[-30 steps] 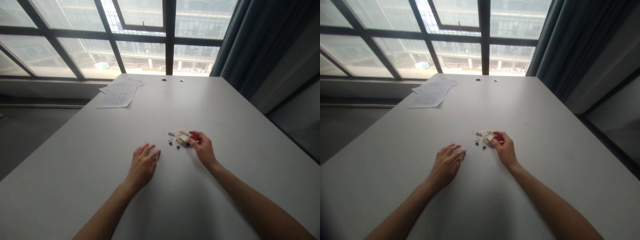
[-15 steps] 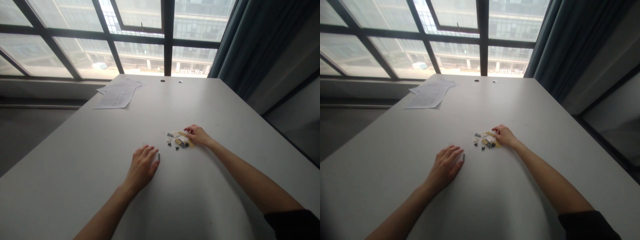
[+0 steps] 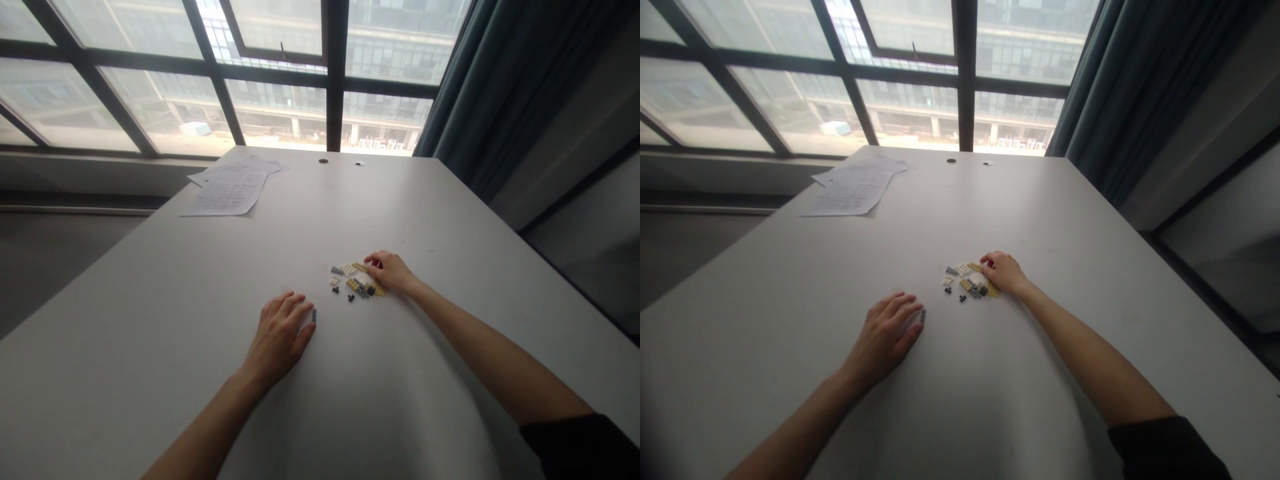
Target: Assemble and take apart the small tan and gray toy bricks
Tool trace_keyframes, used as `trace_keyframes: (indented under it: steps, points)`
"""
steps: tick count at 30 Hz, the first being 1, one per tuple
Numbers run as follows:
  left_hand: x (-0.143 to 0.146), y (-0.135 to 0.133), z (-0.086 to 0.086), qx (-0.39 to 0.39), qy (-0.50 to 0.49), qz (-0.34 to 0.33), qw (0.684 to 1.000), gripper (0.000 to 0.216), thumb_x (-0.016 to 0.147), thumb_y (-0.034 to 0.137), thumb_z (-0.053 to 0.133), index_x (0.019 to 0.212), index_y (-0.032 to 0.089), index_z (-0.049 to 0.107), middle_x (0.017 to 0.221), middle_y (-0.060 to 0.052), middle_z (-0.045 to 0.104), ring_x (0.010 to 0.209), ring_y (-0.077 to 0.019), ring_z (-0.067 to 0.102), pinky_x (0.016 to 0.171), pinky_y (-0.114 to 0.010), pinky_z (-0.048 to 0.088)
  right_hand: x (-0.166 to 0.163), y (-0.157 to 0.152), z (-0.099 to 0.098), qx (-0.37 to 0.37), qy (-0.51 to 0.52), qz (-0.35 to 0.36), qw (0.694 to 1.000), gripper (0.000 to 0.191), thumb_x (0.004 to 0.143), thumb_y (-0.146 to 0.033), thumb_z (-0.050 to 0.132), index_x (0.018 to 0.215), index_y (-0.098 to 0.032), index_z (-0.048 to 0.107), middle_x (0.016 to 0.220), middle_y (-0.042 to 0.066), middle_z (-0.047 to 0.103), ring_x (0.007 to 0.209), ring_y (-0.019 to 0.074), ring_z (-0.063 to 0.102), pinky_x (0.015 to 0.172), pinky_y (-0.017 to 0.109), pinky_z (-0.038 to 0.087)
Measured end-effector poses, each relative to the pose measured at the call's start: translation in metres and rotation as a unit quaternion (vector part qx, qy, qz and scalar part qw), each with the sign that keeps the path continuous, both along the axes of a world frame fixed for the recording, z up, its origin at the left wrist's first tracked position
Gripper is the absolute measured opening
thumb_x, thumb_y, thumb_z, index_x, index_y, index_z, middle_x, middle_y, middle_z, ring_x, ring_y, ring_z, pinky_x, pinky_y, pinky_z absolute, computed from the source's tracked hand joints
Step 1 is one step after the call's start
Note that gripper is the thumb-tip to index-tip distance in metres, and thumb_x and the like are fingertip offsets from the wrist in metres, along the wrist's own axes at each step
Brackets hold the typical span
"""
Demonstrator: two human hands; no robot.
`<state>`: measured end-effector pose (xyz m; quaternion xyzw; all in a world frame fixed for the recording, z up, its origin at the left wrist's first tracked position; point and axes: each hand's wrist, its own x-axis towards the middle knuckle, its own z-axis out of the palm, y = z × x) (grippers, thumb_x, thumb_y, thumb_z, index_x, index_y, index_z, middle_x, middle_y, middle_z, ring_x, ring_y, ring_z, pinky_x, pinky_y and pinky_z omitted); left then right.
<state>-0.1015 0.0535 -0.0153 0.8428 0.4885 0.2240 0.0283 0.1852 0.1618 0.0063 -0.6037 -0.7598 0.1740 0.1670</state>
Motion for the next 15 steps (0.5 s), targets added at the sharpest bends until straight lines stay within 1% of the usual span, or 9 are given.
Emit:
trace_keyframes:
  steps: [4,10,15]
  points:
    - [0.000,0.000,0.001,0.004,-0.006,0.000,1.000,0.027,0.088,0.031,0.053,0.112,0.022,0.060,0.123,-0.010,0.058,0.123,-0.0300,0.045,0.103,-0.051,0.035,-0.010,0.004,0.003,-0.009,-0.029,-0.025,0.999,0.021,0.082,-0.031,0.063,0.098,-0.020,0.070,0.095,0.005,0.069,0.080,0.0163,0.062,0.073,0.024,0.044]
    - [0.001,-0.001,0.002,-0.002,-0.012,0.001,1.000,0.023,0.088,0.030,0.053,0.108,0.024,0.062,0.122,-0.008,0.059,0.123,-0.0289,0.045,0.103,-0.050,0.035,-0.026,0.014,0.005,-0.025,-0.067,-0.038,0.997,0.012,0.080,-0.028,0.063,0.087,-0.021,0.071,0.095,0.007,0.069,0.085,0.0201,0.062,0.072,0.027,0.043]
    - [0.001,-0.001,0.003,-0.004,-0.014,-0.003,1.000,0.022,0.089,0.029,0.053,0.108,0.024,0.062,0.120,-0.007,0.059,0.123,-0.0281,0.045,0.104,-0.049,0.035,-0.028,0.019,0.008,-0.044,-0.083,-0.041,0.995,0.010,0.079,-0.026,0.064,0.086,-0.021,0.070,0.092,0.007,0.070,0.084,0.0199,0.061,0.070,0.027,0.043]
